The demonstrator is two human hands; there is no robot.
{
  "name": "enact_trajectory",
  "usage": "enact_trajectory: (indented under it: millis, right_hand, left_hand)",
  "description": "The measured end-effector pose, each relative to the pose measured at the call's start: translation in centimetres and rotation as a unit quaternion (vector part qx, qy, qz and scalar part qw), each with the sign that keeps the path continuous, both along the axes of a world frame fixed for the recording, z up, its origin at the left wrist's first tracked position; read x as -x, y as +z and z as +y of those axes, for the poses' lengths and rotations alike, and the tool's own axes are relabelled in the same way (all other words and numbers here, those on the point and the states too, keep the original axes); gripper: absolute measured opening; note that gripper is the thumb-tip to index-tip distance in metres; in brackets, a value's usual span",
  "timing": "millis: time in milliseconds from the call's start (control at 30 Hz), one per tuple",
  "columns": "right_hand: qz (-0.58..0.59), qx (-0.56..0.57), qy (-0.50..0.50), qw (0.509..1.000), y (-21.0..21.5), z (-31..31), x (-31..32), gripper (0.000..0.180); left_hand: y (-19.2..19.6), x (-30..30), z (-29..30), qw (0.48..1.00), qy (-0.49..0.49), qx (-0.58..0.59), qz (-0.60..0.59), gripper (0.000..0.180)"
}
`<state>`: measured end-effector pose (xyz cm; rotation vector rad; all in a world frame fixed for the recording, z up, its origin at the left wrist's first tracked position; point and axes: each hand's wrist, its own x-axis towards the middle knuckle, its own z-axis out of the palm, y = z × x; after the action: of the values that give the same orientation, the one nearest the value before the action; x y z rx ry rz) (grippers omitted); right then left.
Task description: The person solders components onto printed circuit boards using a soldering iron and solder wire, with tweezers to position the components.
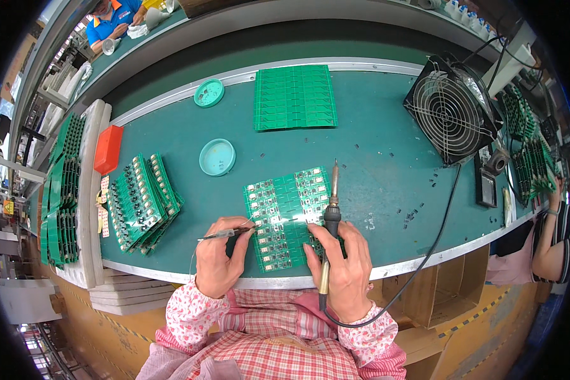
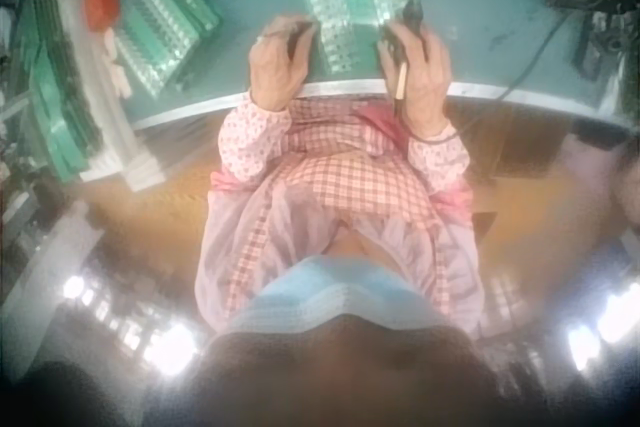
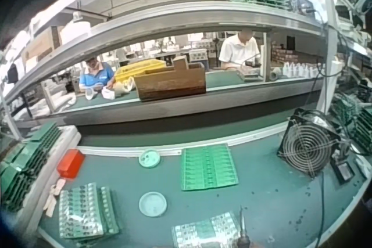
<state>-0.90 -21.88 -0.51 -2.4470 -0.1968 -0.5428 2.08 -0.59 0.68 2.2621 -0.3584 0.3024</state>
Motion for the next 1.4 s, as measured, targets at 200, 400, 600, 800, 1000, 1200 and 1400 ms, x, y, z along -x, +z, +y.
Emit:
enact_trajectory:
  millis: [200, 400, 600, 800, 1000, 1200, 1400]
  right_hand:
    - [-0.026, -0.019, 0.001, 0.999, -0.1, -0.1, 0.0, 0.045]
    - [-0.082, -0.129, 0.034, 0.988, 0.6, -0.6, 1.1, 0.029]
    - [-0.056, -0.368, 0.091, 0.924, 0.7, 0.4, 1.4, 0.016]
    - [-0.069, -0.369, 0.122, 0.919, 0.8, 0.7, 0.7, 0.017]
    - [-0.070, -0.373, 0.115, 0.918, 0.8, 1.0, 0.5, 0.017]
    - [-0.070, -0.369, 0.126, 0.918, 0.8, 1.0, 0.3, 0.016]
    - [0.006, -0.391, 0.095, 0.916, 0.8, 0.9, 0.9, 0.015]
  left_hand:
    - [0.0, 0.0, 0.0, 1.000, -0.001, -0.001, 0.000, 0.020]
    - [-0.1, 0.0, 0.0, 1.000, 0.000, 0.001, -0.002, 0.020]
    - [0.0, 0.1, -0.1, 1.000, 0.007, -0.002, 0.007, 0.019]
    - [0.0, 0.1, -0.1, 1.000, 0.009, 0.002, 0.009, 0.019]
    - [0.0, 0.1, -0.1, 1.000, 0.009, 0.004, 0.010, 0.020]
    - [-0.1, 0.0, -0.1, 1.000, 0.008, 0.001, 0.004, 0.020]
    - [-0.2, 0.1, -0.1, 1.000, 0.012, 0.005, 0.004, 0.020]
